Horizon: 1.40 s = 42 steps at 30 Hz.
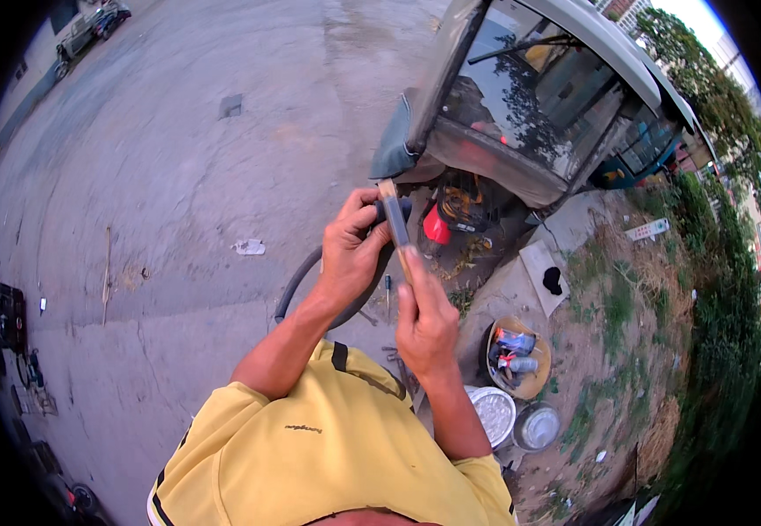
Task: The person uses a wooden stick to repeatedly rub and scrape the inner surface of a black rubber tire tube. They then pick up a small white packet, open it, and apply its contents to the tube's interior.
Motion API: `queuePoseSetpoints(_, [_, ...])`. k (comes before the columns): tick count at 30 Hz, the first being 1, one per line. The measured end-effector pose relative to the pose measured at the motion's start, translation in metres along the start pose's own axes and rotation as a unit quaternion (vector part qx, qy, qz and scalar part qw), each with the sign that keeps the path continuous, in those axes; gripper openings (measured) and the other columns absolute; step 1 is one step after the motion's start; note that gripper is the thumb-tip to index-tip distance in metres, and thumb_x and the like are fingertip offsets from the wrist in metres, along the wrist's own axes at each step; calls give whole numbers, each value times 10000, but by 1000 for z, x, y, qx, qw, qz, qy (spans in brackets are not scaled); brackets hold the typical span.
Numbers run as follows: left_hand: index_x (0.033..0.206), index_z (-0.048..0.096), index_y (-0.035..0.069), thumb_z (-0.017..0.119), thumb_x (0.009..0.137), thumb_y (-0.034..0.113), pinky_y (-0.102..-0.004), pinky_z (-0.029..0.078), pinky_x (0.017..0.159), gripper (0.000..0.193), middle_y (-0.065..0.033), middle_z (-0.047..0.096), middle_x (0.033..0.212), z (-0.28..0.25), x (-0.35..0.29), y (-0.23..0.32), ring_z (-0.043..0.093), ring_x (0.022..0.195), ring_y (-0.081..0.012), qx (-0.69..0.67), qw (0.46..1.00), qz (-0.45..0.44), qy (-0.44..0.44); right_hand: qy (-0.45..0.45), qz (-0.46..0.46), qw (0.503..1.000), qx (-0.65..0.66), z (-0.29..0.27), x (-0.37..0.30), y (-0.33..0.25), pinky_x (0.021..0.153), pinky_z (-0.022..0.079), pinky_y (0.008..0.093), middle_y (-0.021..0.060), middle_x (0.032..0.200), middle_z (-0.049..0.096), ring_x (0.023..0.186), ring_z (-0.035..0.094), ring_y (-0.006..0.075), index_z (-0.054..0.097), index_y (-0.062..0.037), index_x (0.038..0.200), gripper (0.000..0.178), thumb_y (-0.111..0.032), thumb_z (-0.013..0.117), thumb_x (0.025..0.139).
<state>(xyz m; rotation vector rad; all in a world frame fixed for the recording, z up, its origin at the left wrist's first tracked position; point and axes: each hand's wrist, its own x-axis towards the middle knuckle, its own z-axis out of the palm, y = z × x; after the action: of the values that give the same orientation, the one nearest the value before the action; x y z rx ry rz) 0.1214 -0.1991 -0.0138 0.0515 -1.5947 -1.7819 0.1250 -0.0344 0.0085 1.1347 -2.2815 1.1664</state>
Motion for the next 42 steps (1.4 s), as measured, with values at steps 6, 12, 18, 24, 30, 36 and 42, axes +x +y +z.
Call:
queuePoseSetpoints(6, [1127, 788, -23, 711, 998, -10, -247, 512, 856, 151, -65, 655, 1218, 1, 5, 3, 596, 1059, -109, 27, 1000, -10, -12, 65, 17, 994, 80, -1, 37, 4, 859, 597, 455, 217, 1326, 711, 1079, 740, 405, 591, -57, 1513, 473, -56, 602, 1040])
queuePoseSetpoints(12, [1129, 788, -23, 703, 1001, -25, -254, 514, 871, 154, -47, 642, 1222, -4, 6, -7, 590, 1059, -110, 26, 1000, 7, -4, -5, 28, 1000, 9, 5, 10, -4, 822, 592, 459, 205, 1193, 734, 964, 739, 396, 570, -44, 1525, 503, -38, 604, 1023])
queuePoseSetpoints(18, [1081, 768, -32, 727, 977, -17, -267, 508, 899, 113, -68, 640, 1220, -9, 12, -1, 598, 1073, -134, 36, 999, -18, 0, 63, -29, 996, 53, 7, 39, 11, 817, 581, 458, 227, 1147, 726, 960, 735, 404, 572, -22, 1514, 477, -51, 596, 1039])
queuePoseSetpoints(24, [1121, 784, -19, 717, 991, -16, -254, 514, 885, 146, -38, 622, 1240, -7, 7, -16, 589, 1061, -107, 55, 998, -5, 5, -20, 24, 999, -15, 9, 16, -1, 770, 585, 453, 211, 1143, 725, 935, 742, 394, 565, -39, 1527, 508, -37, 604, 1021])
queuePoseSetpoints(30, [1146, 779, -18, 685, 975, -72, -261, 521, 893, 202, -38, 617, 1244, -8, 13, -10, 588, 1075, -109, 86, 996, -21, -2, 75, -32, 996, 37, 9, 41, 22, 821, 590, 441, 195, 1216, 735, 959, 734, 391, 564, -23, 1520, 487, -47, 596, 1035])
queuePoseSetpoints(36, [1149, 770, -28, 701, 975, -56, -267, 521, 902, 189, -50, 629, 1236, -2, 15, -19, 595, 1080, -119, 32, 999, 7, 11, -29, 20, 999, 2, 8, 23, 5, 781, 580, 475, 198, 1152, 732, 934, 730, 397, 555, -31, 1534, 517, -28, 606, 1020])
queuePoseSetpoints(42, [1119, 783, -22, 720, 958, -52, -268, 507, 906, 175, -58, 637, 1212, -3, 15, -12, 594, 1070, -131, 86, 996, -6, 8, 68, -10, 995, 78, 13, 40, 27, 854, 574, 448, 231, 1169, 717, 1010, 730, 391, 571, -23, 1519, 499, -18, 600, 1021])
